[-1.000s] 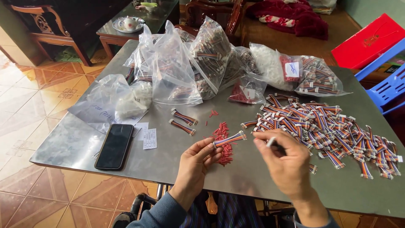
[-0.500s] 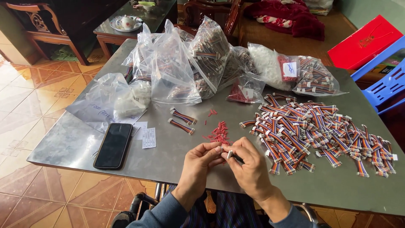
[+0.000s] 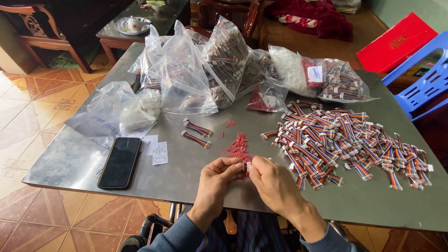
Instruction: The person picks up and organizes small electronic connector assemblies, then groups them and places them into a clear plastic bag.
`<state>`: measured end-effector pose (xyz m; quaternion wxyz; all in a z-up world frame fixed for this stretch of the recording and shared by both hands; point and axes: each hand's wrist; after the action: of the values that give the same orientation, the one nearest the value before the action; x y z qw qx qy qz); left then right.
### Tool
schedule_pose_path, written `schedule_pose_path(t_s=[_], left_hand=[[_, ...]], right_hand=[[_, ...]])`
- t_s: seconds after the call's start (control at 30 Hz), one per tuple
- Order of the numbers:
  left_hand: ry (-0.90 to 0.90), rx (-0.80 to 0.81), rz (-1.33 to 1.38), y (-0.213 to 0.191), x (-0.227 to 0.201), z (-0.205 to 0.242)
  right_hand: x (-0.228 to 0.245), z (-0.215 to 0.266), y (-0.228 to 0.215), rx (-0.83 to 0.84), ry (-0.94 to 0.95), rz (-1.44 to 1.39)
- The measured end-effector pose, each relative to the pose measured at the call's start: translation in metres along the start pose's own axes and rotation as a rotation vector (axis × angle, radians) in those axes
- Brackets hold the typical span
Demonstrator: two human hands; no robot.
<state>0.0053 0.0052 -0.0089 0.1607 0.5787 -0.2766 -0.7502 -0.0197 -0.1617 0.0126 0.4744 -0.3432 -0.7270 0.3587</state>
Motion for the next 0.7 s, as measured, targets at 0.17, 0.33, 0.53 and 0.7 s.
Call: schedule_pose_path(t_s=[0.17, 0.33, 0.53, 0.7], left_hand=[[0.054, 0.004, -0.055, 0.005, 0.008, 0.002], [0.084, -0.041, -0.097, 0.008, 0.008, 0.004], [0.171, 0.076, -0.007, -0.002, -0.013, -0.002], [0.877, 0.028, -1.439, -0.065, -0.076, -0.032]], right_hand=[[-0.009, 0.0, 0.021, 0.0, 0.021, 0.059], [-0.005, 0.0, 0.022, -0.005, -0.007, 0.06], [-0.003, -0.005, -0.012, -0.014, 0.01, 0.135], [-0.078, -0.02, -0.054, 0.013, 0.132, 0.344]])
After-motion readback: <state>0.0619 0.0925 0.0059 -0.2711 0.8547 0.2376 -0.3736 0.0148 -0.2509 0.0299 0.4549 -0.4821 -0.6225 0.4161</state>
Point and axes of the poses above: each hand's wrist, its own z-axis away from the middle knuckle, its own y-axis out of the palm, x = y × z
